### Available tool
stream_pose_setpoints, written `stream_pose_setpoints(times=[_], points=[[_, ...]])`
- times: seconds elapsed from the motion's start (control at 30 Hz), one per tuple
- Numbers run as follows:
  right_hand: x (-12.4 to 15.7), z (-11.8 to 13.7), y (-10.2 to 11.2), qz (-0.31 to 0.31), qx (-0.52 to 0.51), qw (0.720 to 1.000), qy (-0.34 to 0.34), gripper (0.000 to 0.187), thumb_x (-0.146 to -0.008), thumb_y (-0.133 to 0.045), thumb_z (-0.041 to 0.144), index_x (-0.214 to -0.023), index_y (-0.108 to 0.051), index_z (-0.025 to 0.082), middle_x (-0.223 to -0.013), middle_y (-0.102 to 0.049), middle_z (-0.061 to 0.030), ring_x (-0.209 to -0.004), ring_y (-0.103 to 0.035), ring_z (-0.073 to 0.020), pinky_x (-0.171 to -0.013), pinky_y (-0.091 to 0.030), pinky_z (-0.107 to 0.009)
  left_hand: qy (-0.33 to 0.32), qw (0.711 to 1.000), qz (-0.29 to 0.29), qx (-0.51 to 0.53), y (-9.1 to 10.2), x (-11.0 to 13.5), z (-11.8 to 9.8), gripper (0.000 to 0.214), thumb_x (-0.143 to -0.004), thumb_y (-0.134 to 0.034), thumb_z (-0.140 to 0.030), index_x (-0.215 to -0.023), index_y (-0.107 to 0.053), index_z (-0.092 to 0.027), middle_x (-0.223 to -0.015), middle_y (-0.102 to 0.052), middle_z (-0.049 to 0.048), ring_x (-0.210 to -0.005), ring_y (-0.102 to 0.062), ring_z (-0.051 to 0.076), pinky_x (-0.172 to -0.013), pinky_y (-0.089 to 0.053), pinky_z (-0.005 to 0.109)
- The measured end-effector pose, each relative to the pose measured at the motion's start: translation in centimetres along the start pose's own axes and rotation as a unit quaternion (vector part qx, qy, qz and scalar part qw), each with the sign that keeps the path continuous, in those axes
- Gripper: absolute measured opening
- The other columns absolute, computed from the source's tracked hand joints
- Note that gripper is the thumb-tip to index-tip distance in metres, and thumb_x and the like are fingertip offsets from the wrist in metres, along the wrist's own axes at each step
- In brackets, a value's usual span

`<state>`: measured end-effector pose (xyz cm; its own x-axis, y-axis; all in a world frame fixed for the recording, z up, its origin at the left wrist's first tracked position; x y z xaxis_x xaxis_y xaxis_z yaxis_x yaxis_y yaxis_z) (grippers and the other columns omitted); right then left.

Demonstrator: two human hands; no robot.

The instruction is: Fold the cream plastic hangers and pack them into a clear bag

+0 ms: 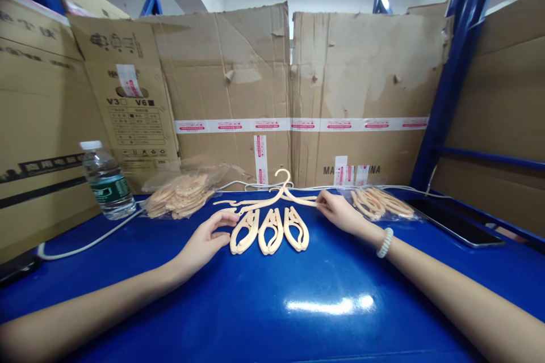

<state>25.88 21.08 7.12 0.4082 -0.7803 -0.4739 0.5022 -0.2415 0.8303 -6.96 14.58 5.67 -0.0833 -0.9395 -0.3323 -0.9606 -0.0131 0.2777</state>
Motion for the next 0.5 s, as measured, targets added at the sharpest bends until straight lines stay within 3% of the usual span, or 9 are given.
stream_pose_setpoints(times=[0.27, 0.5], points=[[0.0, -0.1, 0.9, -0.064, -0.026, 0.998, 0.005, 0.017, -0.089, -0.044, 0.032, -0.094, -0.054, 0.019, -0.086, -0.068, -0.0089, -0.079, -0.065, -0.0231, -0.071, -0.051, -0.034, 0.002, 1.000, -0.012, 0.004, 0.1, 0.1, 0.0, 0.033, -0.058, -0.052, -0.010, -0.088, -0.063, -0.018, -0.100, -0.065, 0.0067, -0.101, -0.061, 0.024, -0.077, -0.053, 0.034], [0.4, 0.0, 2.9, -0.110, -0.018, 0.994, -0.019, 0.024, -0.089, -0.046, 0.037, -0.095, -0.060, 0.019, -0.089, -0.071, -0.0107, -0.079, -0.066, -0.0257, -0.071, -0.050, -0.037, 0.003, 0.999, -0.025, 0.025, 0.2, 0.1, 0.0, 0.035, -0.060, -0.055, -0.015, -0.095, -0.060, -0.017, -0.107, -0.063, 0.0093, -0.101, -0.059, 0.026, -0.085, -0.051, 0.040]])
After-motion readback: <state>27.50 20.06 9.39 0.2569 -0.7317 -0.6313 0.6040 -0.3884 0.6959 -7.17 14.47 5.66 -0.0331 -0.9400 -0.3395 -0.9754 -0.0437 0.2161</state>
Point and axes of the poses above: each hand's wrist, its own x-axis away from the middle knuckle, its own y-axis out of the back of the hand, z = x × y, the point moved 2 cm from there along -x, towards the middle knuckle
